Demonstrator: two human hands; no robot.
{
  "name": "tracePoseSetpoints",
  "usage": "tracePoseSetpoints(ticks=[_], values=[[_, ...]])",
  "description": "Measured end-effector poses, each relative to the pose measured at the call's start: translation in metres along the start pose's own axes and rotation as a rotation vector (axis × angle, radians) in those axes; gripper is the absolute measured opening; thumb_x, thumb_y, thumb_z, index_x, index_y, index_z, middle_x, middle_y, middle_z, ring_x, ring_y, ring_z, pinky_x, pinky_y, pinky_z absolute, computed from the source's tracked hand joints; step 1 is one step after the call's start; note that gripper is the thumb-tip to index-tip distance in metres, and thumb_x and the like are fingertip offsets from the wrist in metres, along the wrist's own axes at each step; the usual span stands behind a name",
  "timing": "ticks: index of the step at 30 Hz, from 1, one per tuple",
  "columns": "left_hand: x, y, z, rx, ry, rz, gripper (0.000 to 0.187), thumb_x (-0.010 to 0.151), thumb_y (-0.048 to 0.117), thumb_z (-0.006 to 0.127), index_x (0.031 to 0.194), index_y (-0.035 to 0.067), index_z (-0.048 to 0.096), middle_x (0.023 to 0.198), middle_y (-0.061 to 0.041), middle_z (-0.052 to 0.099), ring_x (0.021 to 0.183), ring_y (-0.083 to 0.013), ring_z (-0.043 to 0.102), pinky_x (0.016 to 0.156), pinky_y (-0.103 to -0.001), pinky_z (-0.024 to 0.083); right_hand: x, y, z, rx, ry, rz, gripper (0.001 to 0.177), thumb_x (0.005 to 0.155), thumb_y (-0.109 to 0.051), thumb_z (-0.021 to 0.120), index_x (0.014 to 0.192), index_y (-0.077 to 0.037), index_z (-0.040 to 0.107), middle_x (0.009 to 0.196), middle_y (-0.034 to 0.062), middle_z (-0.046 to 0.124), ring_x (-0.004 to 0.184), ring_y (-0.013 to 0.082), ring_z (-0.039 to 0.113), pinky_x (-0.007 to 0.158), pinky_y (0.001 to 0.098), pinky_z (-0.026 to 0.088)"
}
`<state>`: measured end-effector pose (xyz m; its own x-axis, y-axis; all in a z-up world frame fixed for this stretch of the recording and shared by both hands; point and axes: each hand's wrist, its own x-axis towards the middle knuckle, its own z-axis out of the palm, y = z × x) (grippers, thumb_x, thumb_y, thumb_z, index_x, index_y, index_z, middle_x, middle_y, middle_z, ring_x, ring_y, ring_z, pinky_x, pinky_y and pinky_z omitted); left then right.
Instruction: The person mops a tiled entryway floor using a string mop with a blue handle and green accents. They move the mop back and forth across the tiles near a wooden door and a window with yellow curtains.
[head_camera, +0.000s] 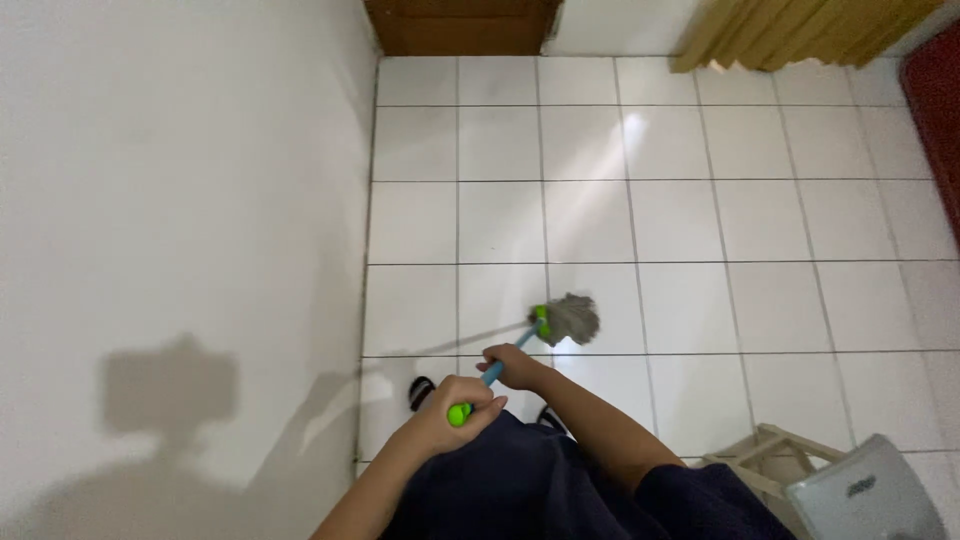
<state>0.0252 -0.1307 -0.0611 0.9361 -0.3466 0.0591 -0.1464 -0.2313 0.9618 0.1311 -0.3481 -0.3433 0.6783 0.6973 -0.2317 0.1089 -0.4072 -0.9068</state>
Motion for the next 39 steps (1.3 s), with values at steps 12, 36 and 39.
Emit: tracePoseSetpoints(ticks=[12,36,39], values=[[-0.064,0.025,-0.138,0.179,0.058,-0.180,0.041,0.110,0.016,0.091,0.073,0.007,0.074,0.071,-0.005,0.073,0.069,-0.0239,0.064,0.069,-0.040,0.054,0.178,-0.148,0.132,-0.024,-0.219,-0.323,0.060,0.114,-0.019,0.091,0.073,-0.007,0.048,0.069,0.0054,0.055,0.068,0.0244,0.047,0.076,0.0440,0.054],[0.148,0.000,0.031,-0.110,-0.275,0.205,0.063,0.123,0.028,0.085,0.075,0.015,0.047,0.066,-0.013,0.056,0.066,-0.0398,0.063,0.070,-0.045,0.052,0.030,0.032,-0.121,-0.409,-0.170,0.109,0.040,0.113,-0.050,0.075,0.091,-0.016,0.073,0.094,0.0152,0.082,0.103,0.0474,0.084,0.104,0.0615,0.067],[0.184,-0.022,0.075,-0.188,-0.300,0.186,0.062,0.122,0.027,0.088,0.076,0.017,0.047,0.067,-0.008,0.057,0.067,-0.0308,0.060,0.073,-0.043,0.051,-0.009,0.097,-0.161,-0.432,-0.106,0.197,0.046,0.115,-0.059,0.072,0.096,-0.017,0.072,0.102,0.0129,0.085,0.113,0.0462,0.085,0.107,0.0650,0.066]])
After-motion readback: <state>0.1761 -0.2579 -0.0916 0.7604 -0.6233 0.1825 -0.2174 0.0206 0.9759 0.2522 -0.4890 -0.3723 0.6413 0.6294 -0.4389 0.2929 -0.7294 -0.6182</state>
